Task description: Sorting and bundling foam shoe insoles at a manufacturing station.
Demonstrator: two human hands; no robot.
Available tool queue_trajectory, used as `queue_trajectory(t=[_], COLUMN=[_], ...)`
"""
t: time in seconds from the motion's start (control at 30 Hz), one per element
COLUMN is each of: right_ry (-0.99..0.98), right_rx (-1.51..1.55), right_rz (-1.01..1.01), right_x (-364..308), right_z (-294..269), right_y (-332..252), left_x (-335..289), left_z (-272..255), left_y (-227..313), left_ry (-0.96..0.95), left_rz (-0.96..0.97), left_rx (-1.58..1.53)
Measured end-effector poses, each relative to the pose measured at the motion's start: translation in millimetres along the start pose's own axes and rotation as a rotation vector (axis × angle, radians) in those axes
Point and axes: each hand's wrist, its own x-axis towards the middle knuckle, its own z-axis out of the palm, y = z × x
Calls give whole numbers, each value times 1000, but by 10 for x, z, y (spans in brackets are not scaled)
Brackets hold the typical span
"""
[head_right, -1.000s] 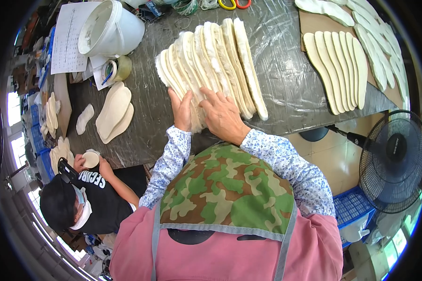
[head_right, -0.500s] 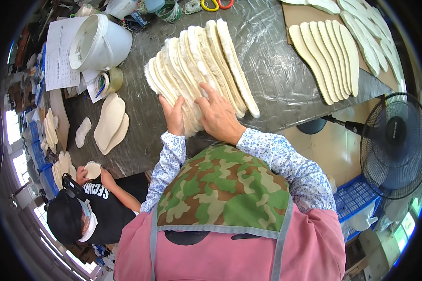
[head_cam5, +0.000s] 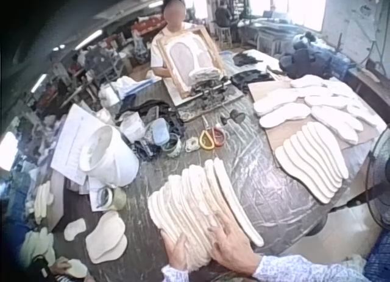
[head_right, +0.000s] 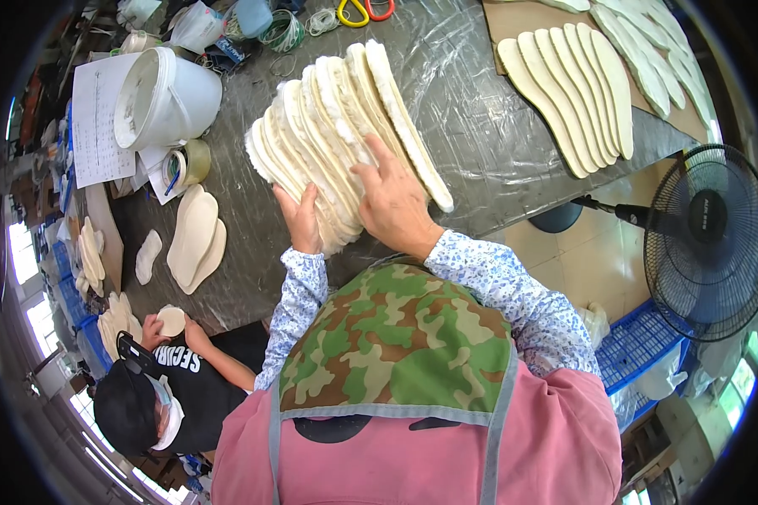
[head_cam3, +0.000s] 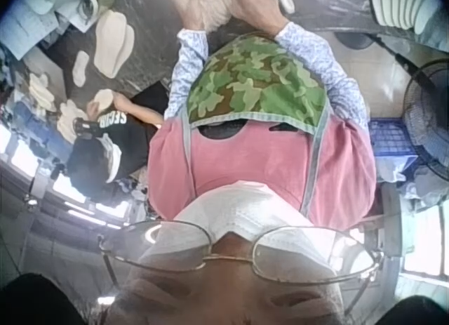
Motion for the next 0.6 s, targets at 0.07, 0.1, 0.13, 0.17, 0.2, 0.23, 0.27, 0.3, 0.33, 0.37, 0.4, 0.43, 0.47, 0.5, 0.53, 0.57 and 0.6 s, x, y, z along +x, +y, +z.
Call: queue_trajectory(t=[0.07, 0.1, 0.13, 0.17, 0.2, 0.23, 0.27, 0.3, 0.33, 0.37, 0.4, 0.43, 0.47, 0.5, 0.53, 0.57, 0.6], right_ry=[54, 55, 40, 26, 26, 75, 124, 123, 108, 91, 162, 161, 224, 287, 279, 276, 196], right_rx=[-57, -59, -64, -68, -70, -86, -101, -100, -127, -154, -142, -144, -140, -136, -180, -177, -274], right_rz=[8, 7, 2, -5, -5, -6, -8, -14, -19, -25, -82, -90, -54, -18, 25, 24, 25], right_x=[27, 25, 31, 42, 60, 115, 161, 203, 258, 312, 361, 425, 491, 565, 600, 644, 691], right_z=[-28, -44, -63, -84, -118, -178, -217, -227, -239, -244, -233, -273, -317, -337, -379, -365, -352], right_y=[93, 113, 132, 148, 169, 164, 178, 226, 288, 352, 416, 435, 449, 461, 580, 587, 584], left_x=[2, -6, -13, -19, -23, -18, -15, -12, -5, 2, 5, 1, 8, 34, 75, 87, 82], left_z=[12, 11, 33, 50, 56, 41, 28, 14, -17, -51, -92, -97, -109, -152, 11, 50, 35], left_y=[-5, -4, 24, 46, 54, 60, 69, 65, 21, -24, -68, -57, -44, -14, 219, 389, 307], left_ry=[19, 18, -1, -19, -20, -20, -20, -16, 17, 51, 56, 96, 138, 143, 124, 125, 129], left_rz=[5, 5, -10, -24, -25, -35, -45, -41, -60, -80, -75, -115, -156, -150, -315, -463, -462], left_rx=[38, 36, -1, -39, -41, -52, -64, -66, -4, 58, 56, 37, 17, 11, -323, -655, -655])
